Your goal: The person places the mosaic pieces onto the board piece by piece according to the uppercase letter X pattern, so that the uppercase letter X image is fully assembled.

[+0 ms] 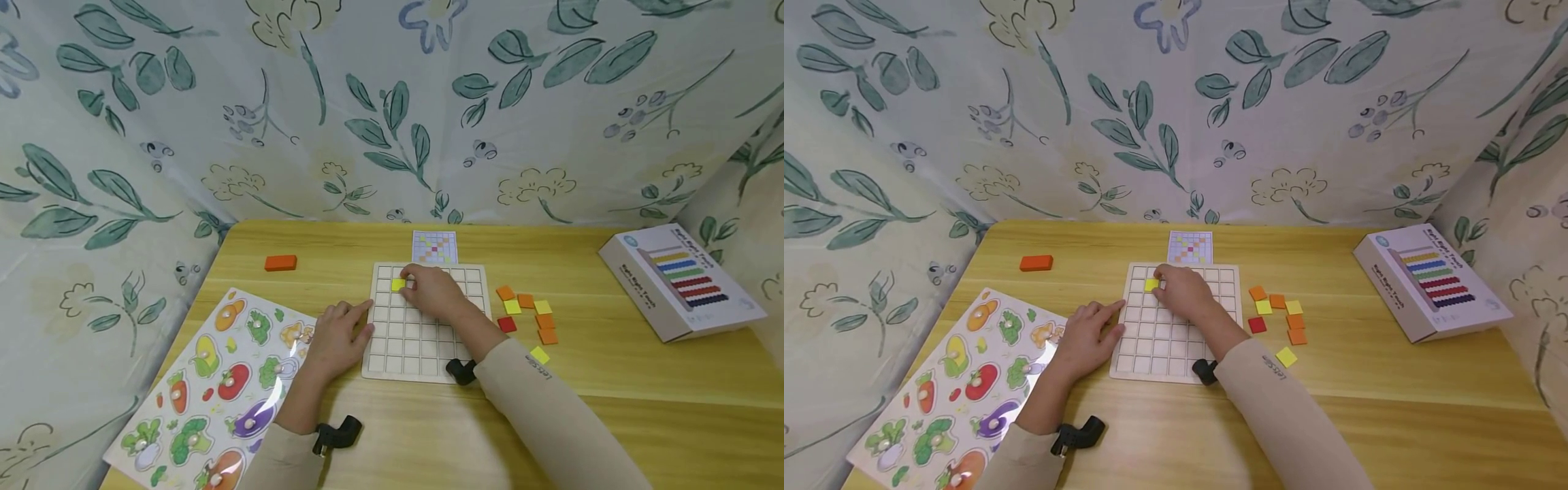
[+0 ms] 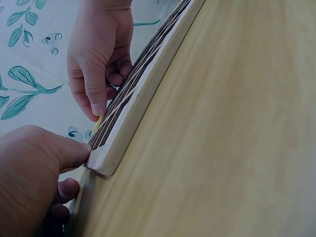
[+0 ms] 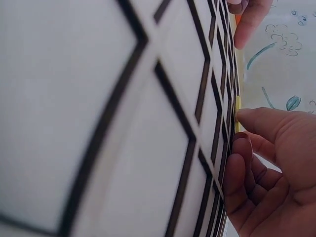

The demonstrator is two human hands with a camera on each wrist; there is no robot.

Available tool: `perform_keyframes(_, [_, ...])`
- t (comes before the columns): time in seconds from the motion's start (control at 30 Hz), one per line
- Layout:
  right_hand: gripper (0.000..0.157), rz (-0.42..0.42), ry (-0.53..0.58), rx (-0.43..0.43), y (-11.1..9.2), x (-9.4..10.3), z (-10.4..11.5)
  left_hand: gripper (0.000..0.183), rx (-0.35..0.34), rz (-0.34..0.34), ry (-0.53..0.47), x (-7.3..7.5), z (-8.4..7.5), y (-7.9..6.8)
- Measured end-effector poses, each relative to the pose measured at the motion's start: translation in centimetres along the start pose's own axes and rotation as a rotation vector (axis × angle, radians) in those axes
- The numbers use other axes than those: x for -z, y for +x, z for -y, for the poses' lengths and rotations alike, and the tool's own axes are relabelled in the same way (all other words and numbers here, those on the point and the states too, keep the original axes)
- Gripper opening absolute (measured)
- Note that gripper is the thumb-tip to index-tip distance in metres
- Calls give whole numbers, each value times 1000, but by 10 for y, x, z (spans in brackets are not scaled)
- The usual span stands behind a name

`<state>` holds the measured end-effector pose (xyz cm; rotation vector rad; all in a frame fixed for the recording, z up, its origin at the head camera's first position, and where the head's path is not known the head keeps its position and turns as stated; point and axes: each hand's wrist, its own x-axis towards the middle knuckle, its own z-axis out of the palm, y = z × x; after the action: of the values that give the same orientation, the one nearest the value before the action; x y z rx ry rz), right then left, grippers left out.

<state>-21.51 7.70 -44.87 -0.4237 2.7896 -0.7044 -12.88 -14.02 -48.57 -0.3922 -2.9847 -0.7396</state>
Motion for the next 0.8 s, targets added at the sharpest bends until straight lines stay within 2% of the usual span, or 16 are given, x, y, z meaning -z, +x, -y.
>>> perform_keyframes(0.23, [36, 11, 127, -36, -5, 3, -4, 47, -6, -2, -5, 1, 0, 0])
perform_keyframes(0.47, [35, -21, 230, -45, -14, 8, -13, 48, -6, -13, 3, -1, 0, 0])
perform_keyframes(0.8, [39, -45, 196, -83, -38, 30, -36, 48, 6, -4, -1, -1, 0, 0])
